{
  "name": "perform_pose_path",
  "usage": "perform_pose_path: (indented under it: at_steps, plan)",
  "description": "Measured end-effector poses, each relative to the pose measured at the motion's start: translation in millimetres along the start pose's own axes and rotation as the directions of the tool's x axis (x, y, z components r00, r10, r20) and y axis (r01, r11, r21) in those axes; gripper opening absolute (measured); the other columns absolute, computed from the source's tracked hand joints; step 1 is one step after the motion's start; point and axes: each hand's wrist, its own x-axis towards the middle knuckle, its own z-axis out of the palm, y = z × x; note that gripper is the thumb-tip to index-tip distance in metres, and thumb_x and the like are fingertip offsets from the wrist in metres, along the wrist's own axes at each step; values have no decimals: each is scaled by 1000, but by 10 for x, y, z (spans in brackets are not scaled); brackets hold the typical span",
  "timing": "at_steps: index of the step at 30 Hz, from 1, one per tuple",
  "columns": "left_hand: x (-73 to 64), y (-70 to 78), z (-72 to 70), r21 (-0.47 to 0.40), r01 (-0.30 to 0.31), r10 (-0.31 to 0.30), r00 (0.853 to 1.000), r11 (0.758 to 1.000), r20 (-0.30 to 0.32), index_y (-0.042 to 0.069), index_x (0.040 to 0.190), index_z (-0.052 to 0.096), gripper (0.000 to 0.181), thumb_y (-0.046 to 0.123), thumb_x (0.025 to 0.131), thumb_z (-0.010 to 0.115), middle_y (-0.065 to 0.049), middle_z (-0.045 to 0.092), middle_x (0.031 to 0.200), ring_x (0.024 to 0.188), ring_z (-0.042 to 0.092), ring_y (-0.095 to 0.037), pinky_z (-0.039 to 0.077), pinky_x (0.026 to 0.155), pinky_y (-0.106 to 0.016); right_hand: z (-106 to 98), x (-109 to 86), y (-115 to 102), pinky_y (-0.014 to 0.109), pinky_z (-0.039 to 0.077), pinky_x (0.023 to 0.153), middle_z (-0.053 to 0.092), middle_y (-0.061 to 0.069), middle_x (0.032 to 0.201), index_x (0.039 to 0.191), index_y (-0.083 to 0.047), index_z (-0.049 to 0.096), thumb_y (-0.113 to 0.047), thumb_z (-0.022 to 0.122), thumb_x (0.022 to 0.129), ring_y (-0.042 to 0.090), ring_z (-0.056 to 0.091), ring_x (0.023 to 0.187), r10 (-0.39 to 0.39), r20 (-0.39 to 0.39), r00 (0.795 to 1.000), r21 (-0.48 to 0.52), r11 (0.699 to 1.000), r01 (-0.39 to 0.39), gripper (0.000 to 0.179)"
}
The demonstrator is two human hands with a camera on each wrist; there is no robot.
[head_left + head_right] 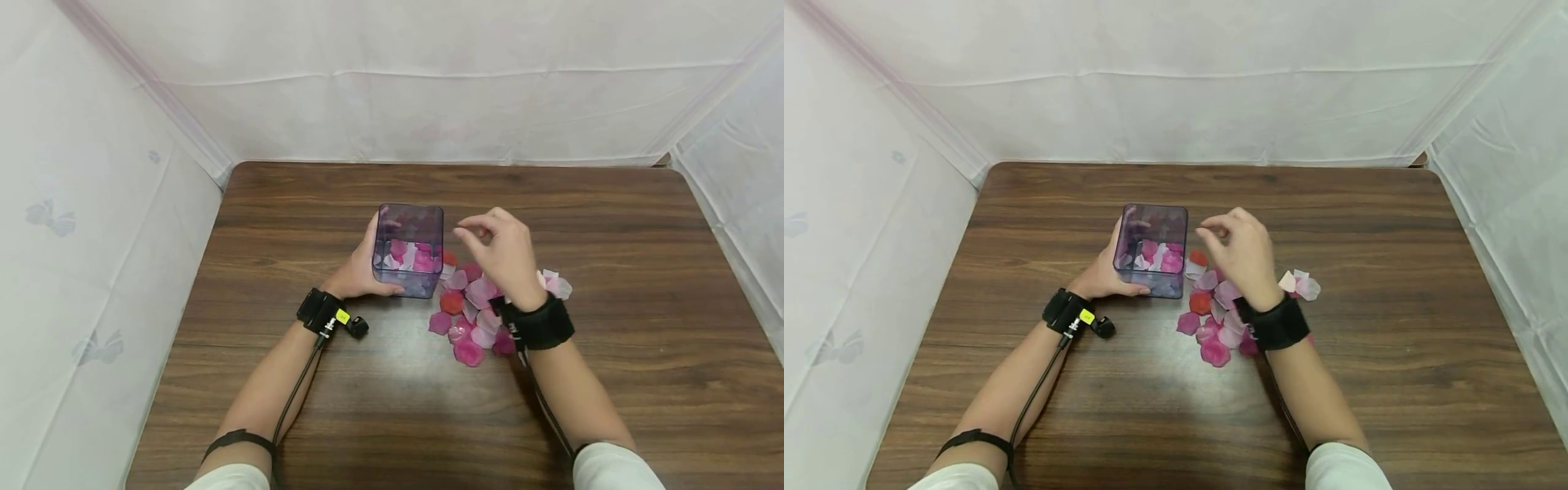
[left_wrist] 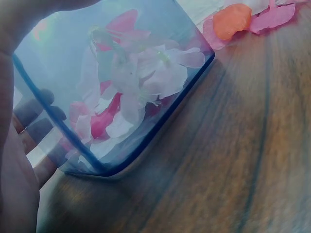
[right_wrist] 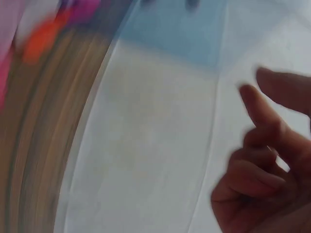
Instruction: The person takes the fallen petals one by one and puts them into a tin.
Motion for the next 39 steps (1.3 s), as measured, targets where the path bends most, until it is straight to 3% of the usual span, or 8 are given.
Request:
perform_pose_path:
  at_steps: [3,6,10,15,21,28,32,39]
  plan:
    - [6,41,10,-3,9,-9,1000,1000,5,28,160,-8,144,0,62,94,-15,28,155,132,43,-36,36,111,-53,-199,-10,278,36,41,66,62,11,82,98,-2,79,-15,75,92,23,56,73,103,138,985,-124,988,-86,14]
    - [9,160,12,-32,4,-3,1000,999,13,16,160,-9,142,-3,63,93,-24,27,154,132,40,-45,34,111,-57,-360,-33,544,45,49,70,69,17,90,102,1,77,-12,73,93,30,63,80,221,260,940,-215,962,-166,16]
    - [-1,268,4,-26,-4,5,1000,1000,17,9,159,-7,138,3,64,93,-28,27,152,131,40,-47,34,111,-58,-480,-44,789,50,51,75,73,19,95,105,2,76,-12,70,94,32,65,85,354,400,845,-285,925,-252,18]
    - [-3,298,-1,-7,-12,12,1000,1000,22,9,158,-7,138,3,63,93,-28,28,152,131,40,-47,34,110,-59,-510,-54,919,47,50,77,73,14,91,102,0,77,-14,71,94,29,62,83,418,526,741,-315,905,-287,17]
    - [6,295,-22,5,-28,28,1000,1000,13,13,159,-4,138,1,63,93,-23,29,152,131,41,-43,34,110,-60,-464,-47,938,47,50,77,72,9,82,91,-1,77,-11,69,92,27,61,78,432,563,704,-333,899,-286,13]
    - [13,269,-17,-23,-22,23,1000,999,12,10,159,-4,138,-1,61,93,-27,28,151,129,42,-46,34,110,-59,-467,-35,895,47,50,77,72,11,85,89,-1,77,-12,70,93,28,62,80,426,549,719,-355,898,-261,13]
    - [9,286,-14,-29,-23,24,1000,999,9,10,159,-4,137,-3,62,92,-28,29,151,129,41,-48,34,110,-60,-521,-30,806,45,49,72,73,11,86,91,-2,77,-13,71,93,28,61,79,415,488,767,-356,898,-260,12]
    - [11,286,-19,-27,-38,38,999,999,11,8,158,-3,136,-1,62,92,-29,28,151,130,41,-47,34,110,-60,-561,-34,564,39,44,61,69,11,79,90,0,76,-12,72,93,25,57,69,314,330,890,-294,930,-219,13]
